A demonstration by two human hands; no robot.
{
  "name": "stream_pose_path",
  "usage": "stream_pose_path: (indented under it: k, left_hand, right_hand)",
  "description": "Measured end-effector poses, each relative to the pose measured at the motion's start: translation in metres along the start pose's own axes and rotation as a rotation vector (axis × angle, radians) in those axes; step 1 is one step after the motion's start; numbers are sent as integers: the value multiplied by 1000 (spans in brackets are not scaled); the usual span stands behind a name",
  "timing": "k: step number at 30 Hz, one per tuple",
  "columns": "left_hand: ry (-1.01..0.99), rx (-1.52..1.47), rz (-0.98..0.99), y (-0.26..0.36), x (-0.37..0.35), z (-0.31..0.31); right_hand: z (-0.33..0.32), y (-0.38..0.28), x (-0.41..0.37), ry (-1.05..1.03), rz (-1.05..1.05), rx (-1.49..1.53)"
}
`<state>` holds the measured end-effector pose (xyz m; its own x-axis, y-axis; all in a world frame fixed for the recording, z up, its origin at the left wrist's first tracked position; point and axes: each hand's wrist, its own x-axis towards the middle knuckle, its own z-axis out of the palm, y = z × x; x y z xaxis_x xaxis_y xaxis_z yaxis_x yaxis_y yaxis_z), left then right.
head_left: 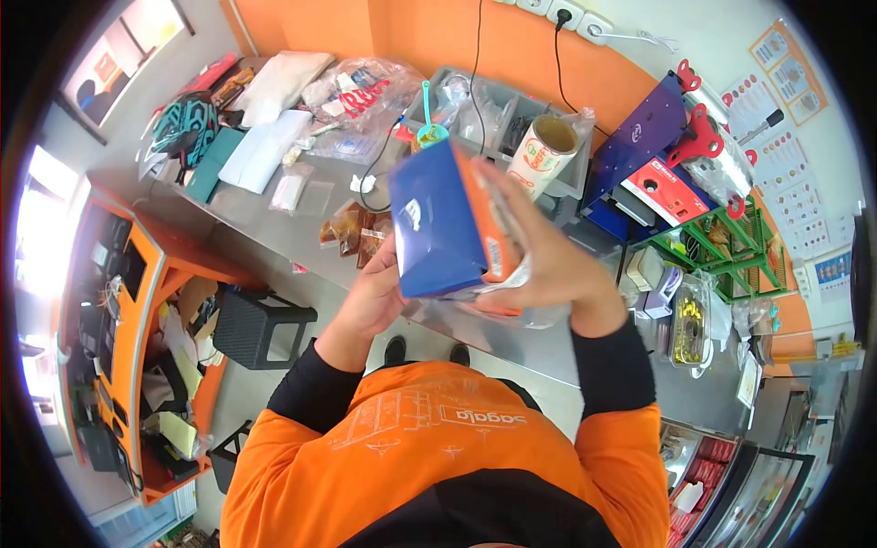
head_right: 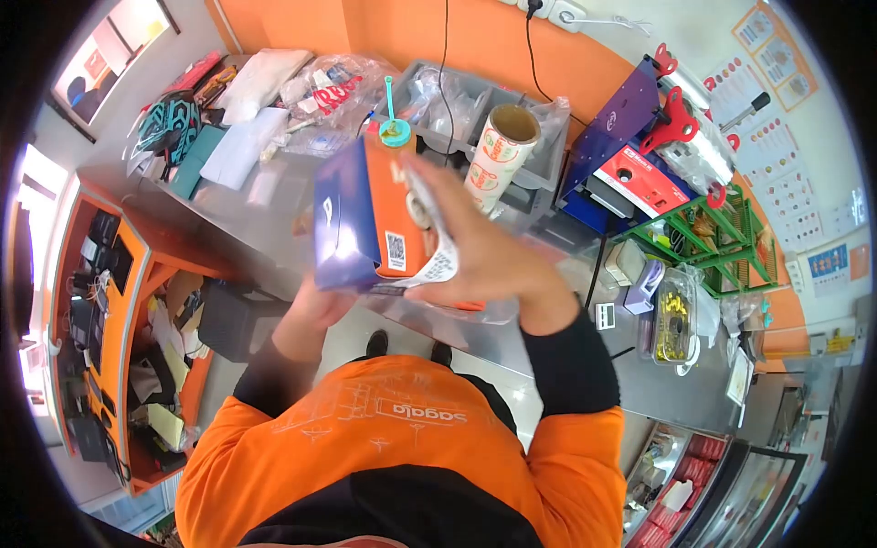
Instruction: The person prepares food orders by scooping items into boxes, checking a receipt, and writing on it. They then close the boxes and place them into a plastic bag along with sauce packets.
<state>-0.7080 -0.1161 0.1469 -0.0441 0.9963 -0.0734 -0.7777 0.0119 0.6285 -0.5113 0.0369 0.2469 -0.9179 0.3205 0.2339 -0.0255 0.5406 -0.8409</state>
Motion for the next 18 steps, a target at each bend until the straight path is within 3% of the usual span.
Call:
stream_pose_path:
  k: [1, 4, 9, 11, 13, 15, 16, 18]
  left_hand:
    - [27, -43, -11, 0, 0, -5]
    - [35, -65, 30, 7, 0, -15]
    - [154, 130, -35, 6, 0, -34]
    - [64, 375, -8, -3, 3, -32]
    - [-65, 546, 70, -18, 11, -38]
    - [-157, 689, 197, -40, 19, -39]
    - [-137, 878, 273, -47, 14, -29]
    - [-242, 747, 86, -37, -2, 4]
  right_hand:
    - [12, 13, 3, -24, -3, 100]
    - [33, 38, -10, -147, 265, 264]
    - [26, 79, -45, -354, 519, -160]
    - [32, 94, -60, -313, 590, -481]
    - [31, 98, -68, -241, 662, -615]
    - [31, 95, -52, -207, 682, -632]
    - [32, 95, -52, -136, 515, -607]
    - [45, 115, -47, -54, 315, -600]
